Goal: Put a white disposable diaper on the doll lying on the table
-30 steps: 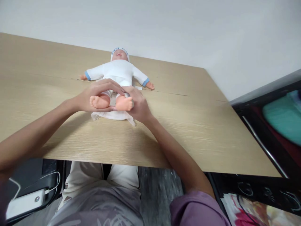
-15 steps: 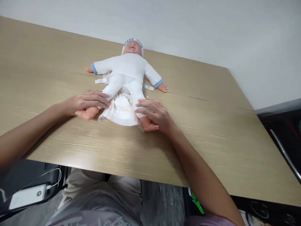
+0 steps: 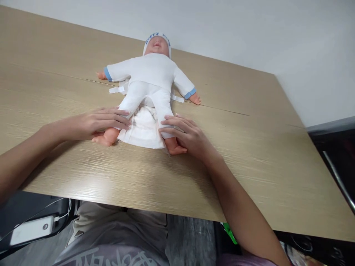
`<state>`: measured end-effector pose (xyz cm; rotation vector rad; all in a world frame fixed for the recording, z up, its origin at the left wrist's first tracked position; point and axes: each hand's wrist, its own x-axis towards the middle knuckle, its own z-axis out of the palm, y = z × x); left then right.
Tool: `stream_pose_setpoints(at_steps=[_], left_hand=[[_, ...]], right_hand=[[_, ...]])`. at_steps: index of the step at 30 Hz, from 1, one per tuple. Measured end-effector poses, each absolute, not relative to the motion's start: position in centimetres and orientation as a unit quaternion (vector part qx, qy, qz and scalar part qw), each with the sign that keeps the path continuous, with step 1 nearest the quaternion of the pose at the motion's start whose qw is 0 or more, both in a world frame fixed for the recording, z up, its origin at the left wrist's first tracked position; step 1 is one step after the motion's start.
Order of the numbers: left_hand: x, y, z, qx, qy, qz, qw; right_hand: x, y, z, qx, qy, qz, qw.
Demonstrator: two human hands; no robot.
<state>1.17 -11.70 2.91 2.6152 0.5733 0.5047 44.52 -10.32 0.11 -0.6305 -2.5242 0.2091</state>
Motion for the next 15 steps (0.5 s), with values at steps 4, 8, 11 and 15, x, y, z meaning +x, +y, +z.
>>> stream_pose_setpoints(at_steps=[4, 8, 11, 15], left_hand=[[1.4, -11.6, 3.2, 0.935, 0.213, 0.18, 0.22], [1.4, -11.3, 3.5, 0.933, 0.213, 0.16, 0.241], [1.5, -11.3, 4.0, 0.923, 0.231, 0.165, 0.26], [2.3, -12.0, 4.3, 0.924, 0.247, 0.168, 0.239]], right_hand=[[44.5, -10.3, 0.4, -0.242, -0.925, 0.121, 0.267], [44.7, -10.0, 0.5, -0.246, -0.913, 0.17, 0.277], [44.5, -10.1, 0.8, -0.251, -0.908, 0.185, 0.282], [43.3, -11.6, 1.7, -0.276, -0.91, 0.159, 0.265]])
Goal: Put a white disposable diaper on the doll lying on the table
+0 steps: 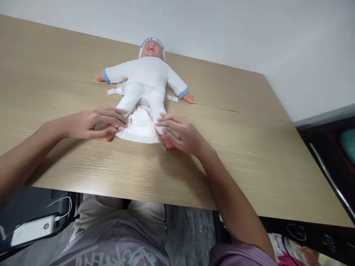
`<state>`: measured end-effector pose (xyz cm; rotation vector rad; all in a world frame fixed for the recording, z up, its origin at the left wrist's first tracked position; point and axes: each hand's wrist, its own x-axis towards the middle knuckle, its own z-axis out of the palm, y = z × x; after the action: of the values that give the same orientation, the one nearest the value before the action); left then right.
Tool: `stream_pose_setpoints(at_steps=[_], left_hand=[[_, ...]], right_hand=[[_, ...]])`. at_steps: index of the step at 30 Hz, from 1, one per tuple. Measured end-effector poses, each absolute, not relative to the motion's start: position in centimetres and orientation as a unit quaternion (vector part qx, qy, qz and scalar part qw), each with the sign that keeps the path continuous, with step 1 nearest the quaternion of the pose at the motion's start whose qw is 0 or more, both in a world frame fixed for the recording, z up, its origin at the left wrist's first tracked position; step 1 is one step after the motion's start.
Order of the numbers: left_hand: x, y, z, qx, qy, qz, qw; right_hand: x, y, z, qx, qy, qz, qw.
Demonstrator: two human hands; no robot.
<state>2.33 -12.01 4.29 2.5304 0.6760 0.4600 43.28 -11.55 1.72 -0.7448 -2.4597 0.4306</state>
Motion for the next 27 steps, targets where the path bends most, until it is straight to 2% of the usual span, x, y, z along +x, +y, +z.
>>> stream_pose_setpoints(at_steps=[6, 9, 14, 19, 23, 27], left_hand=[[4.1, -13.1, 2.7, 0.926, 0.331, 0.158, 0.095], [4.9, -13.3, 2.5, 0.917, 0.351, 0.17, 0.081], [5.9, -12.3, 4.2, 0.876, 0.391, 0.249, 0.132], [6.5, -7.3, 5.9, 0.821, 0.42, 0.358, 0.144], [7.3, -1.3, 5.7, 0.766, 0.436, 0.422, 0.211], [8.6, 3.9, 3.9, 0.691, 0.452, 0.464, 0.321]], right_hand=[[40.6, -14.1, 1.2, -0.347, -0.912, 0.023, 0.218], [40.0, -14.0, 0.1, -0.371, -0.899, -0.007, 0.234], [39.3, -12.3, 0.6, -0.397, -0.862, 0.058, 0.31], [37.7, -7.6, 3.0, -0.418, -0.802, 0.08, 0.418], [36.4, -1.0, 3.1, -0.434, -0.777, 0.116, 0.441], [35.4, 5.1, 1.3, -0.473, -0.723, 0.23, 0.449]])
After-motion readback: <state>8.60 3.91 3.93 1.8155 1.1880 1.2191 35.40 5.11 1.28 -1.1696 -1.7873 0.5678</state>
